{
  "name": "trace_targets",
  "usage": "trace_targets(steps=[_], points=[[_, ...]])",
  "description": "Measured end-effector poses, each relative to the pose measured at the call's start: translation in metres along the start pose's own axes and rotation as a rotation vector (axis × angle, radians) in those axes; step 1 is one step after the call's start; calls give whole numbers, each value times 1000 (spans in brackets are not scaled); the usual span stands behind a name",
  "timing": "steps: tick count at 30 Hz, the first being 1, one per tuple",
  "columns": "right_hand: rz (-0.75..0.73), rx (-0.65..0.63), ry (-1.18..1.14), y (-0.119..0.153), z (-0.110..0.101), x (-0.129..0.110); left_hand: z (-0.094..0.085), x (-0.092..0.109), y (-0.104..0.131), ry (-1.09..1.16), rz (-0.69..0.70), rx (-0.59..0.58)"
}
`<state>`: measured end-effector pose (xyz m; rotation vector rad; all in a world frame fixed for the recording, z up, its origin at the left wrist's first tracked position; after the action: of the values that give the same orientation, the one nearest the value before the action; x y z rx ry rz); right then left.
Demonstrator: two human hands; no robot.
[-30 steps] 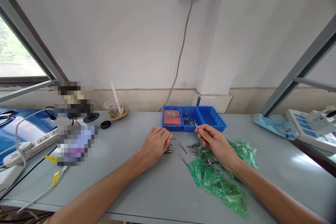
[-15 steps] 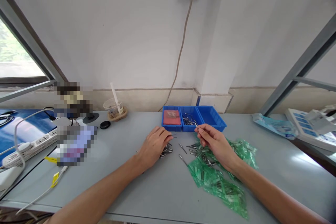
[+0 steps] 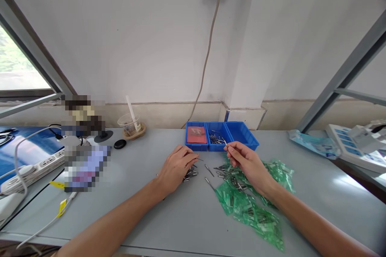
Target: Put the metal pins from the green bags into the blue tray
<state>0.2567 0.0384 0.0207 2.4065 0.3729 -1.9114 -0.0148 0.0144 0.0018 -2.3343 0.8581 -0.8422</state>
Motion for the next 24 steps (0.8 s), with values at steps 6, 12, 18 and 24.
trace_targets(steps=[6, 12, 18, 24], points=[[-4, 14, -4, 0, 0, -3, -1, 2, -1, 0, 9, 5], [6, 11, -10, 0, -1, -4, -2, 3, -2, -41, 13, -11], [1, -1, -11, -1, -1, -4, -1, 3, -2, -51, 34, -15], [-23, 8, 55, -1, -2, -1, -3, 5, -3, -98, 51, -19]])
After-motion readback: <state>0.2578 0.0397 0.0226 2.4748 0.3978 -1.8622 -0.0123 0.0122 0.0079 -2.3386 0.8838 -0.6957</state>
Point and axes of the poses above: each hand's wrist, its own y-axis away from the middle knuckle, its own z-axis out of the palm, x = y × z, the point moved 1 cm from there along -y, towards the middle knuckle, and after that the axes turned 8 degrees about y, right-handed, at the moved point
